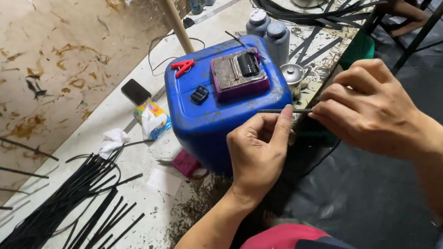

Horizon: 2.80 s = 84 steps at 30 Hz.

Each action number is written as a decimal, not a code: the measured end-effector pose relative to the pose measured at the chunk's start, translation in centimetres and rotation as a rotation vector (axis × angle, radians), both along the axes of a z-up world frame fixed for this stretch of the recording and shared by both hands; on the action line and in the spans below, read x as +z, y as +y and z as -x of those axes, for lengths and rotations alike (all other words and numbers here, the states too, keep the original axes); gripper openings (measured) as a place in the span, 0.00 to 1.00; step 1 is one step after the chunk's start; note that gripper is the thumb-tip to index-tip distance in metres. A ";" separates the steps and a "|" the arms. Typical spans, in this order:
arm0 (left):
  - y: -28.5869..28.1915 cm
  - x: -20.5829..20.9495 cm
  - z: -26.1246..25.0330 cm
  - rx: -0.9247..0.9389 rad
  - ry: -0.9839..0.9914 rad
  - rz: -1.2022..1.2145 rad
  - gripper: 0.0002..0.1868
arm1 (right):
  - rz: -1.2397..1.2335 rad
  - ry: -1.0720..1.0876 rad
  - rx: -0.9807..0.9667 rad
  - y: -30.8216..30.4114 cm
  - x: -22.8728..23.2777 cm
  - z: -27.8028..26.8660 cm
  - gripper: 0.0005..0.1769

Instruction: The person repeatedly picks up thin black strips, rubs them on a small rectangular block, and then hangs them vertically on a wall using colorful clothespins. The process is repeated for several strips throughout the clip.

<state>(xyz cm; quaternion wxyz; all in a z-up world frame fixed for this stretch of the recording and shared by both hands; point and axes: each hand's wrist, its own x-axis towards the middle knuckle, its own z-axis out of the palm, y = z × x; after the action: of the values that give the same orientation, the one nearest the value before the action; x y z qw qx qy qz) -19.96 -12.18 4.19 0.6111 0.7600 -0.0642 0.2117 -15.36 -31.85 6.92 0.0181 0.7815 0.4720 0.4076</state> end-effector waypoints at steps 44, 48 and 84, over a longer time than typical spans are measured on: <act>-11.7 2.9 34.2 1.071 -0.344 -0.222 0.14 | -0.550 0.487 0.836 3.5 -25.6 18.3 0.05; -11.7 3.2 36.3 1.135 -0.348 -0.269 0.13 | -0.526 0.498 0.850 4.8 -28.8 19.2 0.07; -8.3 2.1 52.3 1.530 -0.234 -0.299 0.15 | -0.281 0.672 1.001 19.8 -11.2 23.6 0.05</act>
<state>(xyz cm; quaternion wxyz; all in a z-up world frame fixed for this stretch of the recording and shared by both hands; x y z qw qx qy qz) -72.30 -20.44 6.28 0.1760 0.6401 0.3851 0.6411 -38.97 -12.02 -4.32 -0.4281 0.5460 0.7030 0.1565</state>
